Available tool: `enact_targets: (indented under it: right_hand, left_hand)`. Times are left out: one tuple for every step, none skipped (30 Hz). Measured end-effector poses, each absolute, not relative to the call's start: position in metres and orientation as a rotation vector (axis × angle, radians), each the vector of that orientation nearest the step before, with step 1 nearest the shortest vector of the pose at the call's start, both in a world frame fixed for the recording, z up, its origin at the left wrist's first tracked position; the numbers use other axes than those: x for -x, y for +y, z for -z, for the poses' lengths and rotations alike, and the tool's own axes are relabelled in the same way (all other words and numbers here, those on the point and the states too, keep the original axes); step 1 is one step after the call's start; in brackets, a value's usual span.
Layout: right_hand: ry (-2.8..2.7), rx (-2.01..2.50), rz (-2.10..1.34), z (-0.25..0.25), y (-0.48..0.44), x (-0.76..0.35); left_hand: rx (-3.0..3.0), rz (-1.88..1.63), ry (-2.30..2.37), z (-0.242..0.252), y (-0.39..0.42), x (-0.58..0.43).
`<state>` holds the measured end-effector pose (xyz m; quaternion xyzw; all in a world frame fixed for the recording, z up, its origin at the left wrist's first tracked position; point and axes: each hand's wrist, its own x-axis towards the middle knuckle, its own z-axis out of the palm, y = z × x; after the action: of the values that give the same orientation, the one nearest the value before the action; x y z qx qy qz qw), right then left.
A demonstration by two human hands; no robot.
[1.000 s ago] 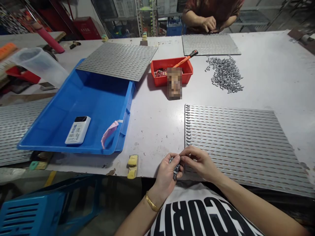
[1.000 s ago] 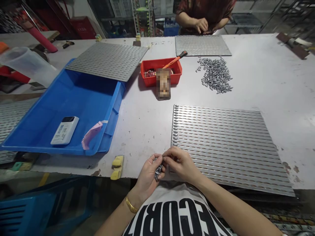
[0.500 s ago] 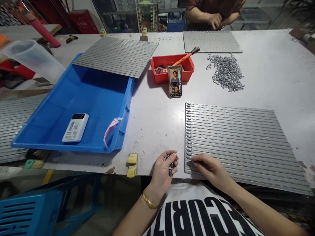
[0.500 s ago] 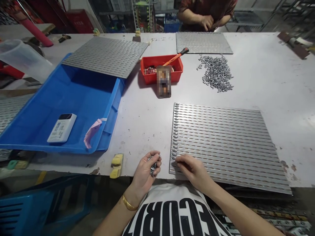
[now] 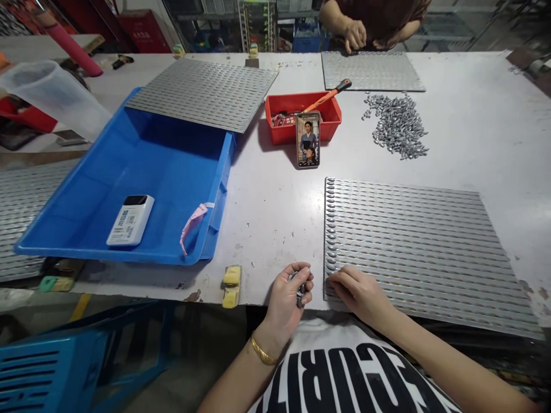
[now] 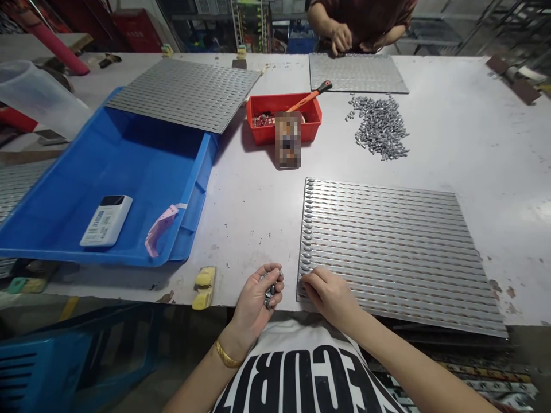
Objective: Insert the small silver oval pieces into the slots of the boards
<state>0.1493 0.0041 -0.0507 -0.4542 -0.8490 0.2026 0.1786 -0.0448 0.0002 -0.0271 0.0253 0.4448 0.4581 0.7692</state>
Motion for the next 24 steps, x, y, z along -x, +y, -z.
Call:
enact_targets:
  right_hand:
    - [-2.419,1.292,-0.545,0.051,0.004,-0.149]
    - [-2.429,1.294,-0.522,0.052,0.003,-0.148]
    - [-2.430,1.296,-0.503,0.052,0.002,-0.147]
    - [-2.422,1.298,-0.487,0.052,0.002,-0.146]
    - [-2.410,1.302,-0.476,0.053,0.002,-0.146]
    - [-2.399,1.305,-0.472,0.053,0.002,-0.145]
    - [-2.392,1.305,-0.476,0.052,0.002,-0.145]
    - [-2.387,1.304,-0.490,0.052,0.002,-0.145]
    - [-2.381,1.302,-0.514,0.050,0.002,-0.146]
    - [-2.365,1.300,-0.548,0.048,0.003,-0.146]
    - [-2.336,1.301,-0.592,0.045,0.004,-0.146]
    - [-2.297,1.302,-0.645,0.041,0.004,-0.145]
    - [-2.251,1.299,-0.704,0.037,0.005,-0.144]
    - [-2.203,1.287,-0.763,0.033,0.007,-0.142]
    - [-2.156,1.266,-0.818,0.028,0.008,-0.139]
    - [-2.115,1.239,-0.868,0.024,0.009,-0.136]
    - [-2.083,1.208,-0.913,0.020,0.011,-0.132]
    - [-2.056,1.178,-0.950,0.017,0.013,-0.128]
    - [-2.036,1.157,-0.980,0.015,0.015,-0.124]
    - [-2.026,1.147,-1.005,0.012,0.017,-0.121]
    - [-2.025,1.150,-1.031,0.010,0.019,-0.118]
    - [-2.027,1.164,-1.056,0.009,0.021,-0.116]
    - [-2.035,1.184,-1.085,0.007,0.023,-0.115]
    - [-2.050,1.205,-1.118,0.005,0.025,-0.115]
  left_hand:
    - [-0.055,-0.992,0.965,0.027,0.000,0.045]
    - [-0.056,-0.990,0.966,0.027,0.000,0.045]
    - [-0.057,-0.989,0.967,0.027,0.001,0.045]
    - [-0.059,-0.988,0.968,0.027,0.001,0.045]
    - [-0.063,-0.986,0.967,0.027,0.001,0.045]
    - [-0.067,-0.983,0.966,0.027,0.001,0.045]
    - [-0.071,-0.978,0.964,0.027,0.001,0.044]
    - [-0.076,-0.973,0.962,0.028,0.001,0.044]
    - [-0.081,-0.968,0.960,0.028,0.001,0.044]
    - [-0.085,-0.964,0.960,0.028,0.000,0.044]
    - [-0.089,-0.961,0.960,0.029,0.000,0.044]
    - [-0.094,-0.960,0.961,0.029,-0.001,0.044]
    - [-0.099,-0.959,0.962,0.029,-0.001,0.044]
    - [-0.105,-0.958,0.964,0.029,-0.002,0.043]
    - [-0.111,-0.958,0.965,0.029,-0.003,0.042]
    - [-0.118,-0.958,0.966,0.030,-0.003,0.042]
    - [-0.126,-0.958,0.966,0.030,-0.004,0.041]
    - [-0.134,-0.958,0.966,0.030,-0.004,0.040]
    - [-0.143,-0.959,0.966,0.030,-0.004,0.040]
    - [-0.153,-0.961,0.968,0.030,-0.005,0.039]
    - [-0.163,-0.965,0.971,0.031,-0.005,0.039]
    - [-0.172,-0.969,0.975,0.031,-0.006,0.039]
    - [-0.180,-0.973,0.979,0.031,-0.006,0.039]
    - [-0.187,-0.977,0.983,0.031,-0.006,0.039]
